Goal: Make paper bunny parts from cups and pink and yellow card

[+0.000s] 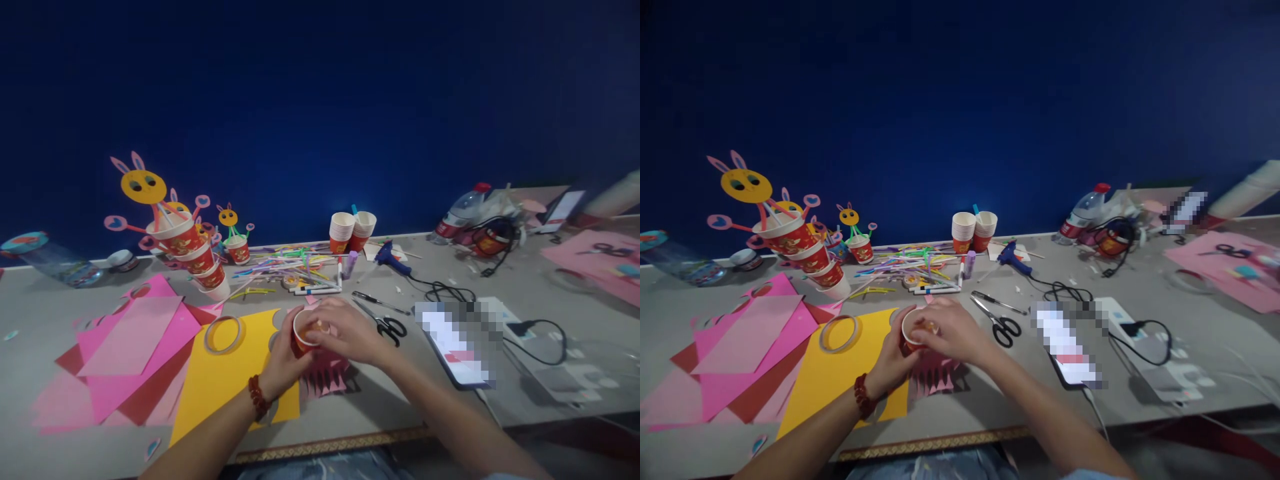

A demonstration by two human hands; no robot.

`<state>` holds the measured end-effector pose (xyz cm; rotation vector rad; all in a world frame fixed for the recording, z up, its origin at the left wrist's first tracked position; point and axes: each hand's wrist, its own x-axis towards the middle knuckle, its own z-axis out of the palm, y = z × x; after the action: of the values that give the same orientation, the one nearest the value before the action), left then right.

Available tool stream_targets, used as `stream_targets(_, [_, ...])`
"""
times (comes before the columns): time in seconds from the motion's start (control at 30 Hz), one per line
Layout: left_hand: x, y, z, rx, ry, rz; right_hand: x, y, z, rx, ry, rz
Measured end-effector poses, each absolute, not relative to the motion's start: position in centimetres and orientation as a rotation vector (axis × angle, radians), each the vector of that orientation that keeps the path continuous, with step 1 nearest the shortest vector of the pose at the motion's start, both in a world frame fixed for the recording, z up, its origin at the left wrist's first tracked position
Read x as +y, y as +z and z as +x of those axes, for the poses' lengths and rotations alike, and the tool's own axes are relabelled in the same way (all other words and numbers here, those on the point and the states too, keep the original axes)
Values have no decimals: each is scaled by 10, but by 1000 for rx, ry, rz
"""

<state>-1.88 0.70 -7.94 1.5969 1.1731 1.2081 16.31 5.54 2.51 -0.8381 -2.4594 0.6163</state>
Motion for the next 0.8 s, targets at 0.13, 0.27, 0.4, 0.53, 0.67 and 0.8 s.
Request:
stream_targets(0.13, [6,-78,-17,1202,1215,1618,45,24,165,-2650,432,-779])
stream_targets(0.27, [5,-76,-18,1119,1187,1712,48,36,200,-2679,326,-860])
stream_targets(0.4, [6,-78,-18,1097,1204,1690,90,47,270,-2354,16,-1223])
stream_targets(0.53, [7,-80,-16,1128,1205,1619,151,30,310,-2125,-226,-1552])
stream_targets(0.67, [5,-82,-18,1132,1197,1577,193,3,302,-2214,-186,-1522])
stream_targets(0.8, [5,-85,-22,1144,1184,1587,207,-13,286,-2345,-111,-1435])
